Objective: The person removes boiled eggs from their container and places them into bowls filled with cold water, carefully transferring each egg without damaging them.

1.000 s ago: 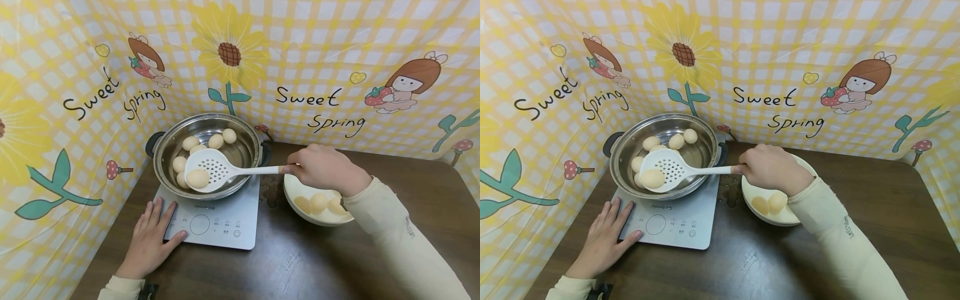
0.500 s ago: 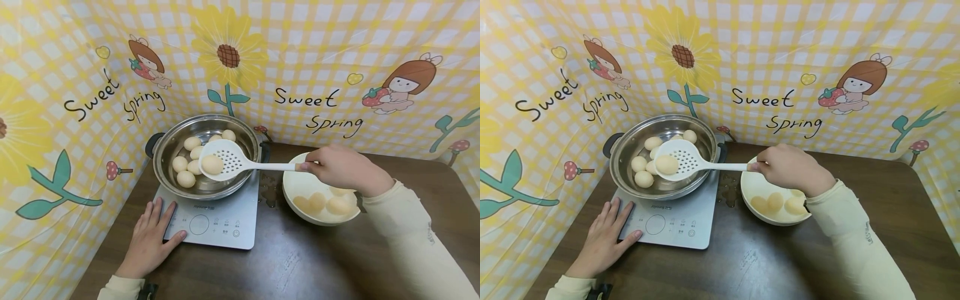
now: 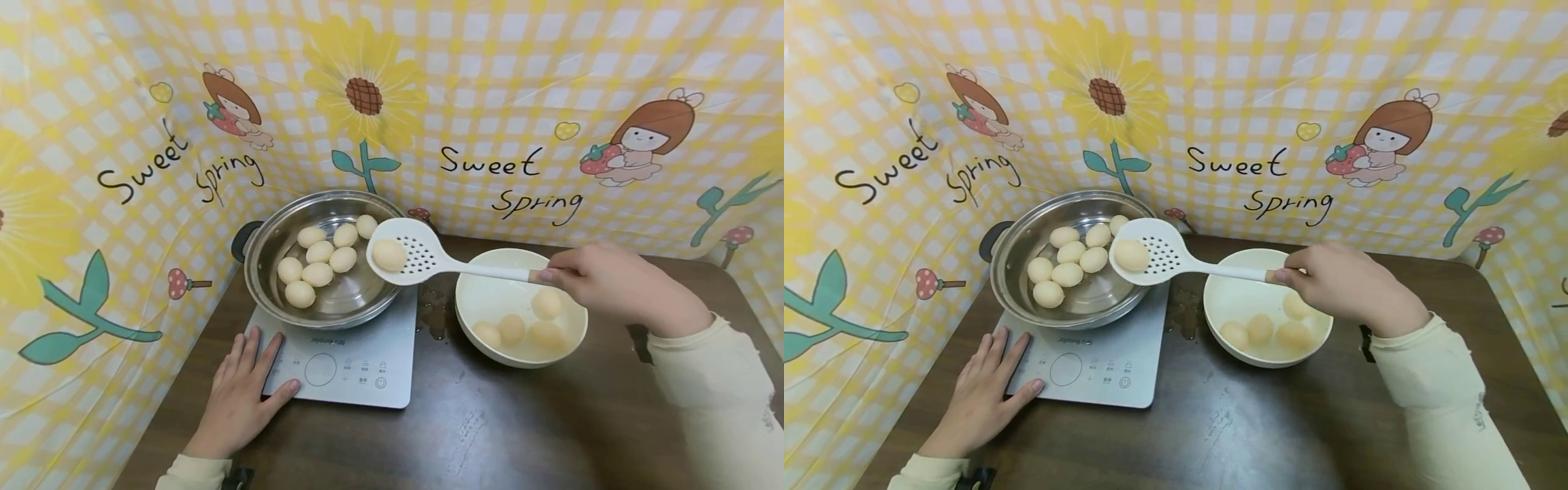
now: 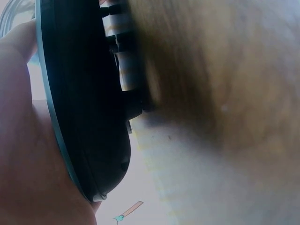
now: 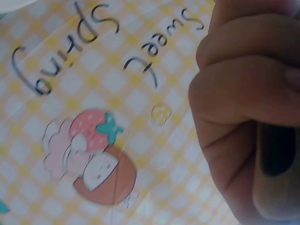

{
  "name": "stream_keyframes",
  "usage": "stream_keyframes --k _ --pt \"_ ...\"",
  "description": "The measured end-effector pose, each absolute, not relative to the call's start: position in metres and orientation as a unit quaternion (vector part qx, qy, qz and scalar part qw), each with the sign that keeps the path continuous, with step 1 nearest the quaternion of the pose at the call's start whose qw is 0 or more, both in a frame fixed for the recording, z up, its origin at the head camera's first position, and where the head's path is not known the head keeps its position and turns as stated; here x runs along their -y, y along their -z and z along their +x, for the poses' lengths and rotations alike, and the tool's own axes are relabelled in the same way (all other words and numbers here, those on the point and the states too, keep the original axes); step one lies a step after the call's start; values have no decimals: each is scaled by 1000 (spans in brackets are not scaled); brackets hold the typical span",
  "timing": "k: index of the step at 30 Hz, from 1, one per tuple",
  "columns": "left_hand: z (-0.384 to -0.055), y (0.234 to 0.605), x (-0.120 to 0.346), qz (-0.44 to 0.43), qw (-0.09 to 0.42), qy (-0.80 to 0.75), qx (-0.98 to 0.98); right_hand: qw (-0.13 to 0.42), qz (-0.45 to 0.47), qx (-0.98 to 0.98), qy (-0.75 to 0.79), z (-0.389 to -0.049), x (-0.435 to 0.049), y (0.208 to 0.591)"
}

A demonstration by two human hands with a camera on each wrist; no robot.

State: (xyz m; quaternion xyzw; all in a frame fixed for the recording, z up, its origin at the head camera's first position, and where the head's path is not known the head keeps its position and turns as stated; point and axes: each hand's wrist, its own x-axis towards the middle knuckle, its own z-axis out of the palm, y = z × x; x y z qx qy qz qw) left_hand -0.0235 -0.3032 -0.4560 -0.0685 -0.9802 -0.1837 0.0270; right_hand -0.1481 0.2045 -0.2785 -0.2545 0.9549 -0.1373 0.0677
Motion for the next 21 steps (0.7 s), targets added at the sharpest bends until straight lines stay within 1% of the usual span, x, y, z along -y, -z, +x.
stream_keyframes --k 5,11,15,18,21 --pt "-24 456 303 -67 24 183 981 61 -231 -961 136 -139 -231 281" --pt "-24 458 303 -68 22 185 980 67 -186 -972 129 -126 -265 291" --pt "-24 458 303 -70 26 179 981 54 -168 -976 130 -117 -286 301" --pt "-24 458 303 -71 27 178 981 58 -154 -978 132 -113 -300 309" --pt "-24 458 304 -71 28 179 981 76 -137 -978 135 -110 -311 317"
